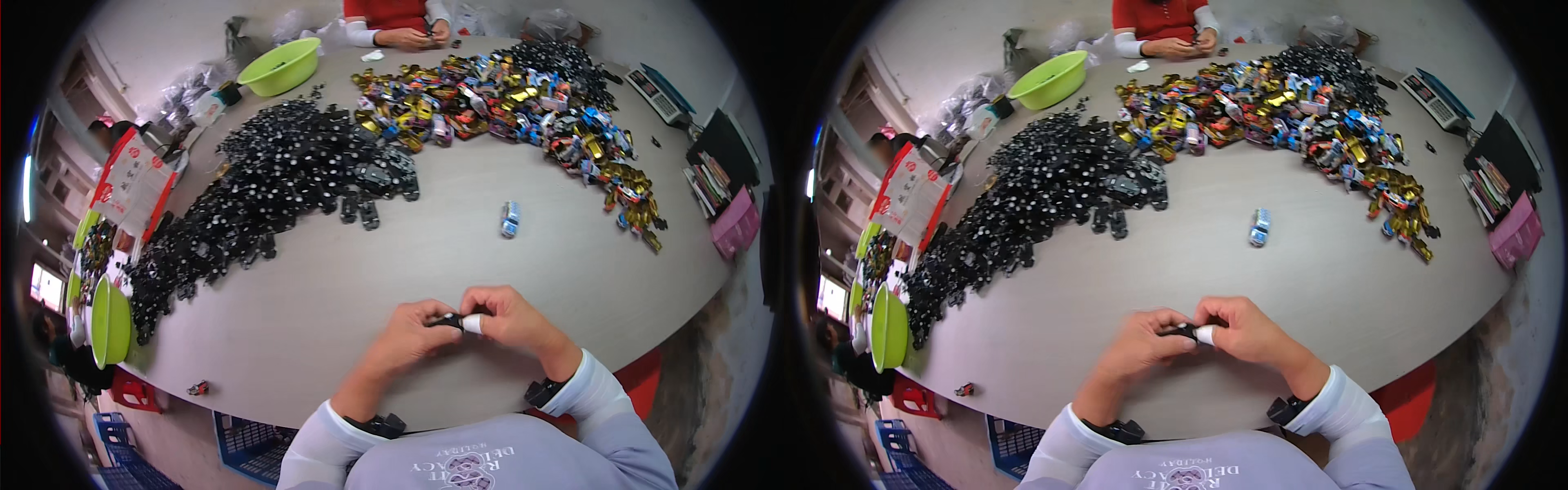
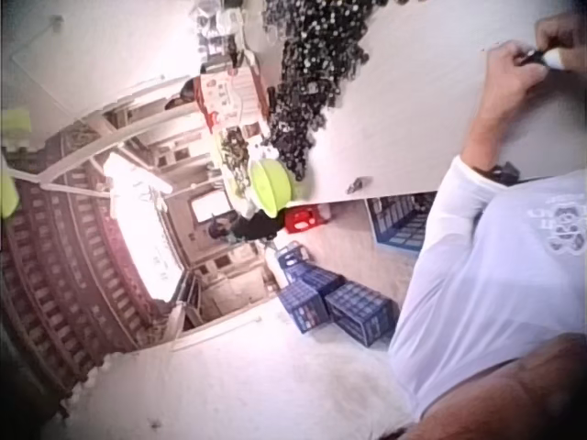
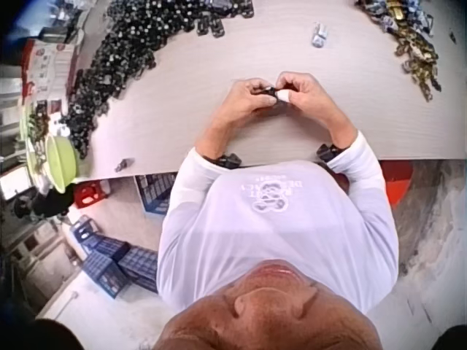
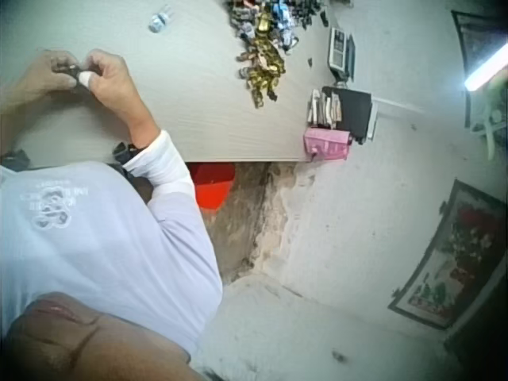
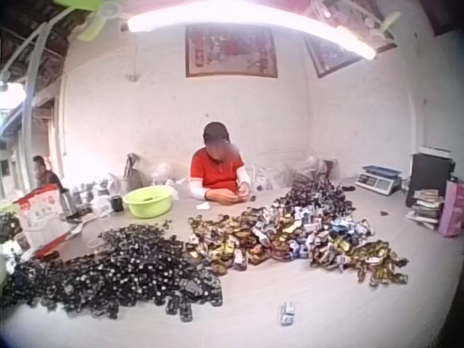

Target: The recorder is assembling and sorting small plastic toy cars at a table.

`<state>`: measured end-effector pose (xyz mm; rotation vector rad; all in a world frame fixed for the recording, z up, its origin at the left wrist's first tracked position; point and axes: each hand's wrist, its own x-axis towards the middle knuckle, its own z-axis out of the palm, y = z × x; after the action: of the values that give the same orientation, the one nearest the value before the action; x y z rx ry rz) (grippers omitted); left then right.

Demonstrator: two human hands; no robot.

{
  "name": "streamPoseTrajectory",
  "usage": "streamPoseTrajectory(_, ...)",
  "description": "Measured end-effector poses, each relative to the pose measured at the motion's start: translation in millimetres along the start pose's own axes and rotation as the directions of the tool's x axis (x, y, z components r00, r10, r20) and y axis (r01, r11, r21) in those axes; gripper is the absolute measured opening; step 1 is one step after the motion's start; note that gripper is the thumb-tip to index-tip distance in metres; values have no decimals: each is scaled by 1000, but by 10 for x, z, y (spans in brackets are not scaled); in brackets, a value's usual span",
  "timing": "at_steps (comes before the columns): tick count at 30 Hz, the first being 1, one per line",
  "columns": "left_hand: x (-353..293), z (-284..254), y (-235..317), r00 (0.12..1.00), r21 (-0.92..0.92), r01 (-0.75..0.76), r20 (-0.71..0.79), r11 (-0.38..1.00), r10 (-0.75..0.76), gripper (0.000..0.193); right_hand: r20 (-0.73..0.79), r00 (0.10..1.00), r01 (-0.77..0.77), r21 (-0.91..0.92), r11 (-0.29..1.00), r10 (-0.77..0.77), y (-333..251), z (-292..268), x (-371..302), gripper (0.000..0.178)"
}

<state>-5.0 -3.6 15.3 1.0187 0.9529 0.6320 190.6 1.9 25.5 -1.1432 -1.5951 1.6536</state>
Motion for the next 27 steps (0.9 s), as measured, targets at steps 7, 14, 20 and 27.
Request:
streamPoseTrajectory(7,-218,54,-208,968,408,-148,-127,901,216,24,10,997,73,-325,943,-73,20,318,-53,4)
streamPoseTrajectory(14,-1354,-681,-285,790,455,-99,-505,885,348,24,-165,966,127,-365,922,-198,62,-157,19,20)
streamPoseTrajectory(20,-2693,-1568,-475,434,684,594,-716,423,547,23,-646,722,-78,-432,898,-247,314,-1119,313,14)
streamPoseTrajectory(27,-1153,-1190,295,583,851,110,-474,514,660,17,-687,605,-262,-648,715,-402,141,-943,595,27)
